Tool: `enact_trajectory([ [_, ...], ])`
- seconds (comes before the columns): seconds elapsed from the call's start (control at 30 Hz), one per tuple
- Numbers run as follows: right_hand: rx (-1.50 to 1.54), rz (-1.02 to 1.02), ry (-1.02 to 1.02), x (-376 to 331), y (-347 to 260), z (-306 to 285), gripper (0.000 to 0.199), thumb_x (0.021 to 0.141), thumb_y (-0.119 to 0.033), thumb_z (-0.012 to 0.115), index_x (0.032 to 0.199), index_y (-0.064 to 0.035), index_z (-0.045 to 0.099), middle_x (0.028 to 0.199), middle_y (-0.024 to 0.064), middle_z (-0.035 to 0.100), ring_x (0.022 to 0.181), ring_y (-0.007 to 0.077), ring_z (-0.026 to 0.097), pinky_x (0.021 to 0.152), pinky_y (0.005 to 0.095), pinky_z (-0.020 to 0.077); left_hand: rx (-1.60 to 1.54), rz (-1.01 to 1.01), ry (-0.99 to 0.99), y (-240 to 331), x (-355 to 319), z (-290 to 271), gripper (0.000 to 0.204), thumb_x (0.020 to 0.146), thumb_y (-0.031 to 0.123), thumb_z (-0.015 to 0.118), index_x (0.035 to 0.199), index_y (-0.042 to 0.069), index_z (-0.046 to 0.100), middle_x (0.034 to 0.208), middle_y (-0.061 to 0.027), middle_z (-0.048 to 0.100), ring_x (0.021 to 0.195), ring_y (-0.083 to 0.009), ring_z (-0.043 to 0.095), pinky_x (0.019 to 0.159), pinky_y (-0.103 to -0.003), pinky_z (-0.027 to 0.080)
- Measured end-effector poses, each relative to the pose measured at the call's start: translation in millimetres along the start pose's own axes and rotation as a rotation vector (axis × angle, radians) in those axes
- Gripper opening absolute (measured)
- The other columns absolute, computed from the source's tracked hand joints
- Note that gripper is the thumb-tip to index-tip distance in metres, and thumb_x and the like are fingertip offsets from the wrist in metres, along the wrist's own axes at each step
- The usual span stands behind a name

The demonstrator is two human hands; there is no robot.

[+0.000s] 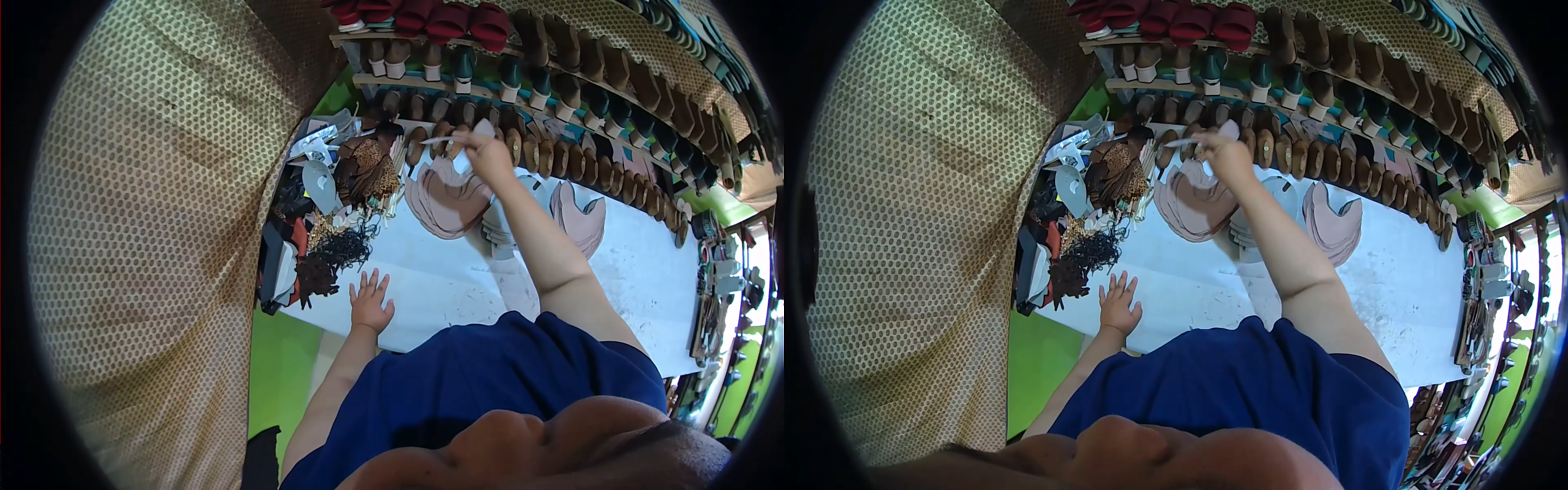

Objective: Sorting and arranging shoe upper components on a workbench in a shoe manufacturing facility.

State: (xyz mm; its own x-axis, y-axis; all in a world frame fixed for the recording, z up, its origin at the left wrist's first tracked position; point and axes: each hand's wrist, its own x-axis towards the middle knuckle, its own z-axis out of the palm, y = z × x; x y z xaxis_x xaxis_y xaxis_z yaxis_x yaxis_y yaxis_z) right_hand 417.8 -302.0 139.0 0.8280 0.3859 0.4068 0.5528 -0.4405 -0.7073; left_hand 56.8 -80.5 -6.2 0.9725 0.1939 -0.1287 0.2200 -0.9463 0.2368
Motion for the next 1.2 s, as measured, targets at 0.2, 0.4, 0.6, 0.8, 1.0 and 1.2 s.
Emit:
enact_trajectory([
  [0.2,-0.047,-0.559,-0.26,-138,-3,56,0.031,0.082,-0.008,0.064,0.111,-0.0161,0.071,0.112,0.0064,0.071,0.099,0.0284,0.066,0.091,0.0451,0.0493,0.006,0.007,-0.012,3,2,-2,0.068,0.085,0.029,0.06,0.15,0.02,0.043,0.162,-0.0083,0.03,0.15,-0.0343,0.021,0.119,-0.06,0.009],
  [0.4,0.021,-0.698,-0.847,-286,44,62,0.034,0.087,-0.017,0.061,0.121,-0.0196,0.068,0.131,0.0044,0.064,0.13,0.0262,0.054,0.113,0.0522,0.0351,-0.004,-0.004,0.013,-5,1,9,0.067,0.092,0.029,0.054,0.154,0.015,0.034,0.163,-0.0062,0.028,0.152,-0.0306,0.019,0.12,-0.058,0.007],
  [0.6,-0.018,-0.656,-0.85,-314,38,39,0.037,0.091,-0.022,0.062,0.128,-0.0161,0.064,0.145,0.0066,0.053,0.142,0.0285,0.041,0.12,0.0545,0.0251,0.025,0.003,-0.009,-6,1,9,0.064,0.095,0.028,0.05,0.155,0.014,0.033,0.163,-0.0048,0.026,0.152,-0.0296,0.017,0.12,-0.057,0.006],
  [0.8,-0.107,-0.598,-0.841,-325,20,40,0.042,0.091,-0.02,0.057,0.132,-0.0128,0.059,0.145,0.0105,0.053,0.141,0.0307,0.041,0.12,0.0548,0.0227,0.014,0.027,0.017,-7,-2,8,0.062,0.097,0.03,0.049,0.155,0.015,0.033,0.164,-0.0032,0.025,0.153,-0.0283,0.015,0.12,-0.059,0.006],
  [1.0,-0.314,-0.414,-0.777,-367,-3,43,0.05,0.093,-0.027,0.055,0.14,-0.0108,0.051,0.156,0.0109,0.039,0.147,0.0329,0.03,0.121,0.0548,0.0191,-0.04,0.061,0.068,-12,-9,7,0.059,0.097,0.03,0.05,0.153,0.013,0.037,0.163,-0.0056,0.027,0.152,-0.0293,0.018,0.12,-0.058,0.007],
  [1.2,-0.476,-0.196,-0.845,-380,-39,40,0.08,0.087,-0.046,0.06,0.153,-0.0081,0.033,0.164,0.0114,0.021,0.152,0.0333,0.015,0.121,0.0564,0.0143,0.017,0.199,0.003,-38,-27,4,0.058,0.098,0.033,0.049,0.152,0.016,0.039,0.164,-0.0051,0.026,0.152,-0.0276,0.019,0.118,-0.063,0.007],
])
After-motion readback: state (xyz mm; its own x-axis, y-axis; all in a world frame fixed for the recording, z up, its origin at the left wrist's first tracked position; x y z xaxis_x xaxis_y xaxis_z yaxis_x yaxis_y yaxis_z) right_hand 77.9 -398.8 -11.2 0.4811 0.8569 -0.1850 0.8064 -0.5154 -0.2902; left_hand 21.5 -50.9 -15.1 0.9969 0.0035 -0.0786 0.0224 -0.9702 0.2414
